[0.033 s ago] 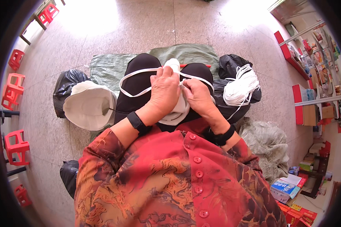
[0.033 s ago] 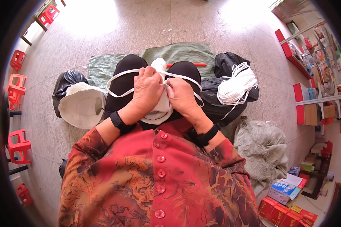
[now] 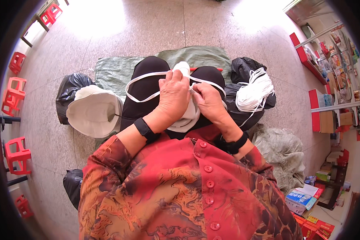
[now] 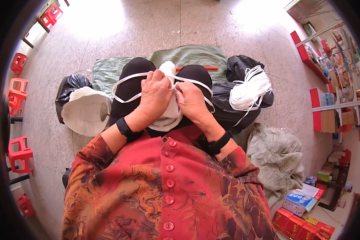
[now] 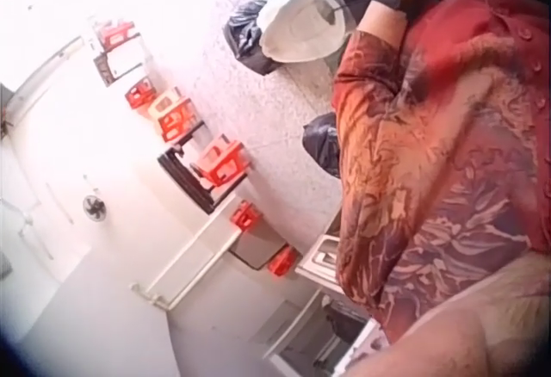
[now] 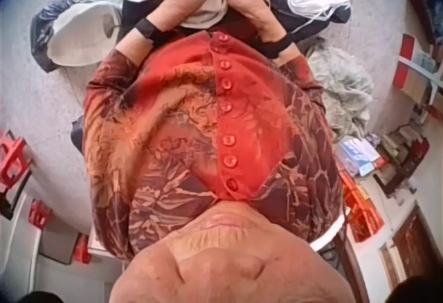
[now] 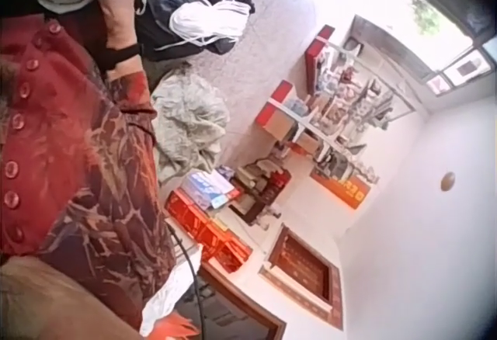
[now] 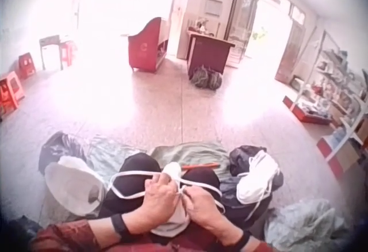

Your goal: The recorder is lacing white shoes while sitting on the floor.

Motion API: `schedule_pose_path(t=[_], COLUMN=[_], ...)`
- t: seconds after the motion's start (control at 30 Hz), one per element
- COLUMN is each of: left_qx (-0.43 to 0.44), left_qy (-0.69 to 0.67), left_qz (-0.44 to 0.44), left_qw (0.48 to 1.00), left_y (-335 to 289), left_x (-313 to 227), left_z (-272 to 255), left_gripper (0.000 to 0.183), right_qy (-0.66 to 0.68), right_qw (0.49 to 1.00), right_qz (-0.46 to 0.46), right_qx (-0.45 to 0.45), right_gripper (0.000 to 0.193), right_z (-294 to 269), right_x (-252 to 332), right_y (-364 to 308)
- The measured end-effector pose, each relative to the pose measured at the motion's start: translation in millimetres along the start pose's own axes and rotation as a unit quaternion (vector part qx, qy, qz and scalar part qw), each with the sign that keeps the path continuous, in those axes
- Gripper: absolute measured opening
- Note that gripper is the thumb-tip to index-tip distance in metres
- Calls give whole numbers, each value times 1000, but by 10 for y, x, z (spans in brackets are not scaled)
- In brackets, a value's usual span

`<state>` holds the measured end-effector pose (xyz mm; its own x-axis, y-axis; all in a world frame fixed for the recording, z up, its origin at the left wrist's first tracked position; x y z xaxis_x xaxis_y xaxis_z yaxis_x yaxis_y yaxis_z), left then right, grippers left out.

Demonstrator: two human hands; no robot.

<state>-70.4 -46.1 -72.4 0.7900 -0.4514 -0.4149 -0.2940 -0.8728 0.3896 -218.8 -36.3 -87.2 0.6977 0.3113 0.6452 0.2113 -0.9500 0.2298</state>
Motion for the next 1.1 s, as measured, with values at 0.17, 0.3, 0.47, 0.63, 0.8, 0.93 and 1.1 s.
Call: schedule_pose_path(t=[0.17, 0.3, 0.47, 0.63, 0.8, 0.93, 1.1], left_qx=[-12, 25, 55, 74, 110, 141, 144], left_qy=[39, 89, 165, 98, 162, 206, 33], left_qz=[54, 76, 97, 100, 107, 104, 24], left_qw=[998, 993, 980, 987, 975, 963, 989], left_y=[43, 77, 84, 101, 139, 131, 104], left_x=[-46, -86, -154, -125, -220, -259, 93], left_z=[29, 41, 41, -33, 22, -18, -314], left_gripper=[12, 14, 21, 22, 23, 21, 16], right_qy=[63, 85, 16, -47, -45, -76, -73], right_qw=[998, 996, 996, 994, 995, 993, 993], right_qz=[-3, 5, -18, -23, -18, 2, -16], right_qx=[-31, -38, -84, -93, -89, -88, -88], right_gripper=[14, 15, 17, 15, 13, 12, 13], right_z=[-27, -76, -228, -235, -175, -237, -296], right_x=[-4, 61, 170, 117, 129, 129, 151], right_y=[-25, -7, -24, -34, -26, -50, -16])
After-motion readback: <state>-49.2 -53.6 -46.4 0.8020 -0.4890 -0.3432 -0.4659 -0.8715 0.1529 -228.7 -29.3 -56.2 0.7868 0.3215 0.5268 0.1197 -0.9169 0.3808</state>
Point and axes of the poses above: each hand's wrist, its own y-axis towards the middle knuckle, its own z-axis out of the palm, x = y × z, the point moved 2 cm from there along y, towards the middle knuckle, and after that the axes turned 2 degrees about z, right-handed, at the moved point
